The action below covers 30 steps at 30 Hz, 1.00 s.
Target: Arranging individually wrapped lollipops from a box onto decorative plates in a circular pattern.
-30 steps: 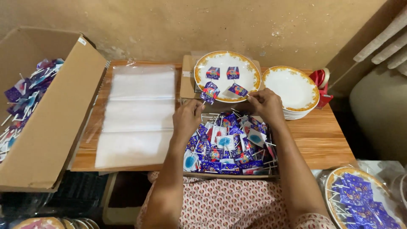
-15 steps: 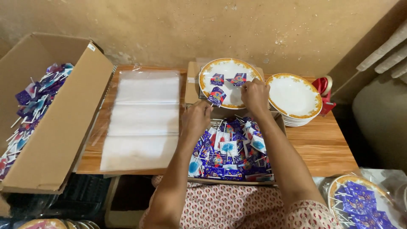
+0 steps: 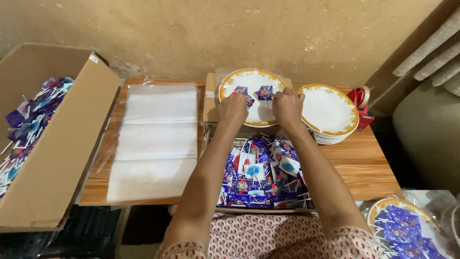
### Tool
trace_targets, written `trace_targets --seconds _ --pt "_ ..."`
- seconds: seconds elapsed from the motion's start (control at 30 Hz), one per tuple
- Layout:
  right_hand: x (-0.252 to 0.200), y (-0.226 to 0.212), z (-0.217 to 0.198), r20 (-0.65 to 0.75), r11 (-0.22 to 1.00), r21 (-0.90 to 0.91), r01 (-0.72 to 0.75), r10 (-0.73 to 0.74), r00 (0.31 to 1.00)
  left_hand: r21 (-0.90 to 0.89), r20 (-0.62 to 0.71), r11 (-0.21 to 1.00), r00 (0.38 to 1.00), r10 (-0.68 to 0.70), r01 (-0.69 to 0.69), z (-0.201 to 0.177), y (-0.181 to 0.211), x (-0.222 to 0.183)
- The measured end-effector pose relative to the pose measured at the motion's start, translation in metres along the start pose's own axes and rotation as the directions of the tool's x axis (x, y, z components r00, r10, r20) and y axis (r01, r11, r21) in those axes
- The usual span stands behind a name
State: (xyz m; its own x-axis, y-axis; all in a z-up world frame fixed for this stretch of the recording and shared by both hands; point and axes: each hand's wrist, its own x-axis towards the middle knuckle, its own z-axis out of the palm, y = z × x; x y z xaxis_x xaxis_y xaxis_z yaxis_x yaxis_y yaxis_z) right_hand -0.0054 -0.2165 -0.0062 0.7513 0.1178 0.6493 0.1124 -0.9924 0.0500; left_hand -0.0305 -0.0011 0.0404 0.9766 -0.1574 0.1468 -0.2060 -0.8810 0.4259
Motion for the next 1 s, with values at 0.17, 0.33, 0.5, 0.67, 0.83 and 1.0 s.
trace_targets --seconds 0.17,0.33,0.5,0.67,0.83,1.0 --pt "-0.001 -0.011 -0.009 0.085 0.999 0.021 -0.032 0.030 0.996 -0.007 0.003 1.000 1.000 -0.014 0.014 -0.001 0.004 0.013" --pt "-0.004 -0.017 -0.039 0.128 0.993 0.093 -0.066 0.054 0.990 -0.050 -0.071 0.999 0.997 -0.007 0.004 -0.029 0.007 -0.011" --pt "-0.031 -0.019 -0.094 -0.021 0.899 0.425 -0.107 0.127 0.992 -0.257 -0.184 0.966 0.980 -0.082 0.032 -0.072 0.000 -0.065" --pt "-0.070 -0.027 -0.121 -0.143 0.704 0.709 -0.034 0.191 0.971 -0.359 -0.289 0.931 0.956 -0.042 -0.067 -0.057 -0.021 -0.117" --pt "-0.098 -0.033 -0.112 -0.040 0.614 0.786 -0.074 0.169 0.985 -0.343 0.005 0.939 1.000 0.012 -0.010 -0.013 -0.046 -0.131" --pt "-0.105 -0.032 -0.109 0.145 0.764 0.643 0.051 -0.187 0.972 -0.120 0.105 0.984 0.984 0.145 -0.132 0.037 -0.068 -0.126"
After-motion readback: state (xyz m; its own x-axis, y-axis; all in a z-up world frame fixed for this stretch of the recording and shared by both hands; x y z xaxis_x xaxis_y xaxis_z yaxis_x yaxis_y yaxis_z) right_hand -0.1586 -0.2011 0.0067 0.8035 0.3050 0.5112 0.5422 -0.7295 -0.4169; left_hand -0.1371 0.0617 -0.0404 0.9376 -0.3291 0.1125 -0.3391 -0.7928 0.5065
